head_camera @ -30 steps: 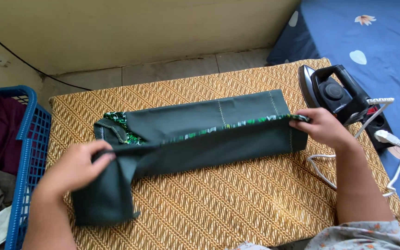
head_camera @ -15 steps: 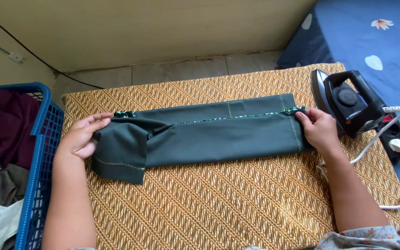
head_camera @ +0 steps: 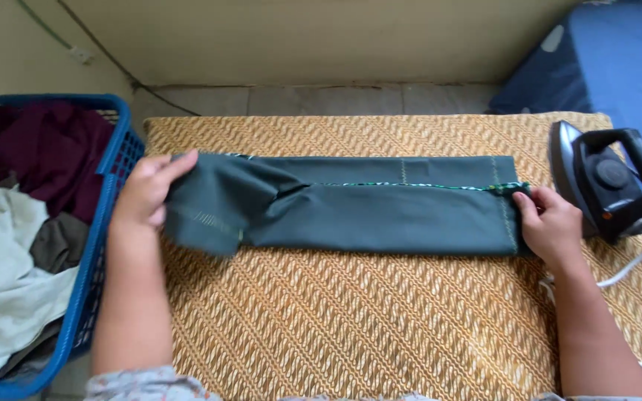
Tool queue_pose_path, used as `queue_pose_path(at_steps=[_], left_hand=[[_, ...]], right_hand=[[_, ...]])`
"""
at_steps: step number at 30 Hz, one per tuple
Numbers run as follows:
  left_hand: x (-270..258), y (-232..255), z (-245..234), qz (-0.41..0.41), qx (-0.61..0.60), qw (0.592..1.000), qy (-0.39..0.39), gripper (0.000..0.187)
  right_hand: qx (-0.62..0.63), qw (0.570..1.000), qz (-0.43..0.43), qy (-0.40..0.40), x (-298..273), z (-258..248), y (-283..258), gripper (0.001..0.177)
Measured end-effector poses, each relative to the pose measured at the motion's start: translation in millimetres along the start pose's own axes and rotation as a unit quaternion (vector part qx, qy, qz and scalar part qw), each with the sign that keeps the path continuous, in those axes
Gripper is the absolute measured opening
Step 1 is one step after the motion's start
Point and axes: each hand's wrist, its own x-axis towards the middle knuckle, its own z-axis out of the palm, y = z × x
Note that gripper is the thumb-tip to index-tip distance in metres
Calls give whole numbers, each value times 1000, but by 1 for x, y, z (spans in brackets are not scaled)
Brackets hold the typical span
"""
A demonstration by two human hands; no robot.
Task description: The recorder irons a patterned shirt and then folds it neatly.
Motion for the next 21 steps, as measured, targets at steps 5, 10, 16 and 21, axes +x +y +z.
queue_pose_path(at_steps=[5,10,16,21], left_hand=[[-14,25,60,59,-181,978,-82,33],[12,-14,29,119,141,983,3,35],[-44,-22,48,39,528,843,89,38],[-26,-80,28,170,559,801,128,43]], right_hand=[[27,1000,-8,-2,0,1,10,24],[35,999,18,-10,0,-2,19,26],[-50,998,48,2,-8,-4,14,30],[-185,982,36,22,-16,10,2,31]])
